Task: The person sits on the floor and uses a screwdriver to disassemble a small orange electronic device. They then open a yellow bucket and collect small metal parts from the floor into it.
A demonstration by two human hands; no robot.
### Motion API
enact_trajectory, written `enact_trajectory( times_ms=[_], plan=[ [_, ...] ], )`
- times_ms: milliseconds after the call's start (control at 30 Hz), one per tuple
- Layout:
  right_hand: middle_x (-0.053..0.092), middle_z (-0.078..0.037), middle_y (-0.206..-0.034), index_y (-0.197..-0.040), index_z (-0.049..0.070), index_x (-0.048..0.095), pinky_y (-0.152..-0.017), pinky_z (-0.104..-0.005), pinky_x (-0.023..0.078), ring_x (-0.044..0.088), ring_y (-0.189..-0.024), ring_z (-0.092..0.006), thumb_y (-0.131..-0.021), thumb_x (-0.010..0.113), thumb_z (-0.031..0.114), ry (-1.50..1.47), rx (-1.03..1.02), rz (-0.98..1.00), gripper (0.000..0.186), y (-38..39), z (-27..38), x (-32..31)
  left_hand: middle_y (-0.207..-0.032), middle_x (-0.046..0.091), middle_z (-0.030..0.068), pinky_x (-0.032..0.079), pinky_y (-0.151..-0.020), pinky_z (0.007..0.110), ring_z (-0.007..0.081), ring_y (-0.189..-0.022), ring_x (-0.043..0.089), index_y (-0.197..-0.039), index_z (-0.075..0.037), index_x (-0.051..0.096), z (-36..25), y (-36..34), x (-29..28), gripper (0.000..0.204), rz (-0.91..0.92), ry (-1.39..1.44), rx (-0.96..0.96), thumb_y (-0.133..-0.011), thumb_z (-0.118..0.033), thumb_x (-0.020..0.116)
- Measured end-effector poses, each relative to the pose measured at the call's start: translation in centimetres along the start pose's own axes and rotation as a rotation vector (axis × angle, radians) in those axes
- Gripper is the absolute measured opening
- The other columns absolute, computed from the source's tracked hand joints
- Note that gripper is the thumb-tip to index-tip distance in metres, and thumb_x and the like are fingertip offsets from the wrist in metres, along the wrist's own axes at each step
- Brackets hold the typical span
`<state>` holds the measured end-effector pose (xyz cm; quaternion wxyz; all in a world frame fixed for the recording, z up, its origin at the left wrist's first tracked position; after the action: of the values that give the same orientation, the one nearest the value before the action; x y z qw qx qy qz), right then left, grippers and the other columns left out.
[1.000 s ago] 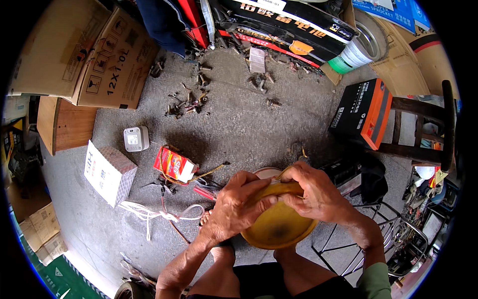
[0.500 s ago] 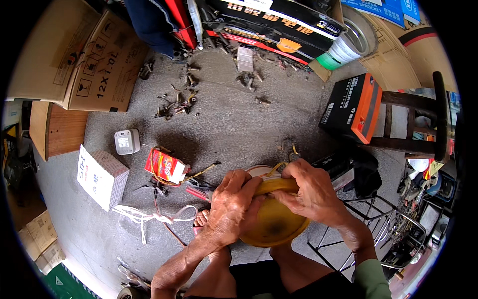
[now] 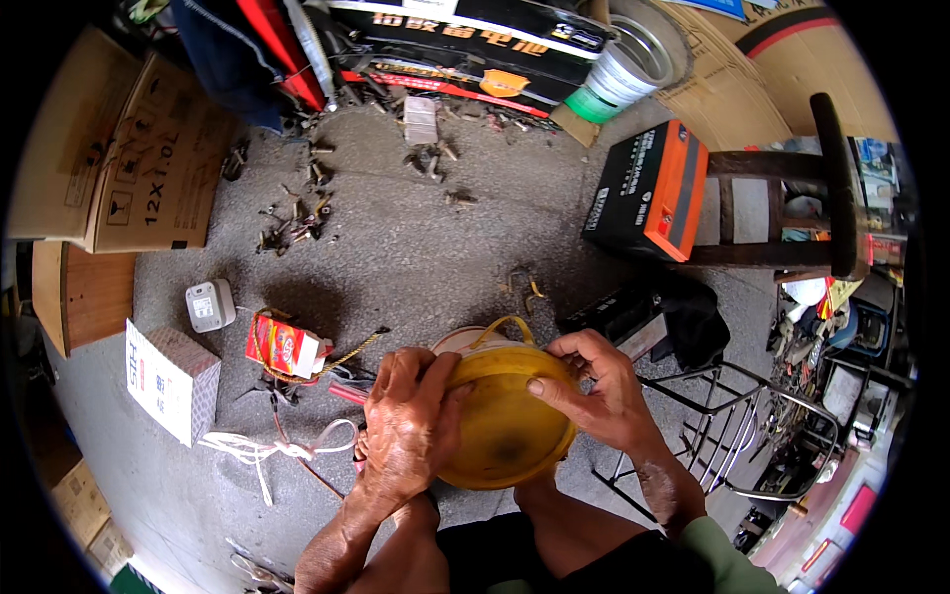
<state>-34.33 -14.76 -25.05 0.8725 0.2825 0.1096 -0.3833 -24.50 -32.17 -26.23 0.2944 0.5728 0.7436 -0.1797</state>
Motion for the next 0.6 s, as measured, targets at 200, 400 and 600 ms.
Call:
enact_trajectory(
  times_ms=[200, 400, 600],
  plan=[
    [0.058, -0.016, -0.1, -0.108, -0.002, 0.057, -0.075, -0.0302, 0.049, 0.061, -0.088, -0.0213, -0.079, 0.074, 0.02, 0.066, -0.064, -0.316, 0.04, 3.4, -2.7, -2.2, -0.09, 0.054, 0.014, 0.046, -0.074, 0.039, 0.0304, -0.084, 0.054, -0.101, 0.001, 0.063, -0.3, -0.2, 0.5, 0.032, 0.027, 0.018, -0.043, -0.069, -0.001, 0.066],
    [0.057, -0.012, -0.093, -0.107, -0.001, 0.057, -0.064, -0.0272, 0.051, 0.063, -0.076, -0.0202, -0.077, 0.071, 0.011, -0.097, 0.149, -0.223, 0.035, 6.8, -4.3, 0.0, -0.088, 0.054, 0.0149, 0.045, -0.073, 0.038, 0.0293, -0.082, 0.054, -0.101, 0.003, 0.063, -0.4, -0.2, 0.8, 0.03, 0.029, 0.031, -0.087, -0.071, -0.001, 0.066],
    [0.056, -0.011, -0.087, -0.1, 0.0, 0.057, -0.063, -0.0318, 0.049, 0.061, -0.072, -0.023, -0.076, 0.066, 0.012, -0.093, 0.028, -0.222, 0.028, 4.2, -4.0, 0.1, -0.084, 0.056, 0.0083, 0.046, -0.065, 0.027, 0.0154, -0.071, 0.055, -0.098, 0.003, 0.062, 0.5, 1.0, -0.2, 0.024, -0.057, 0.142, -0.216, -0.074, 0.002, 0.061]
  ],
)
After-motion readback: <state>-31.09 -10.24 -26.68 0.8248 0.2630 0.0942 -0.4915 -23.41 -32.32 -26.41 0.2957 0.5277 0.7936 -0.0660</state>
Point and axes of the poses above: each hand's wrist, its own y-axis away from the middle knuckle, its own x-axis out of the palm, z = x × y, the point moved 5 cm from there along -y, towards the middle knuckle
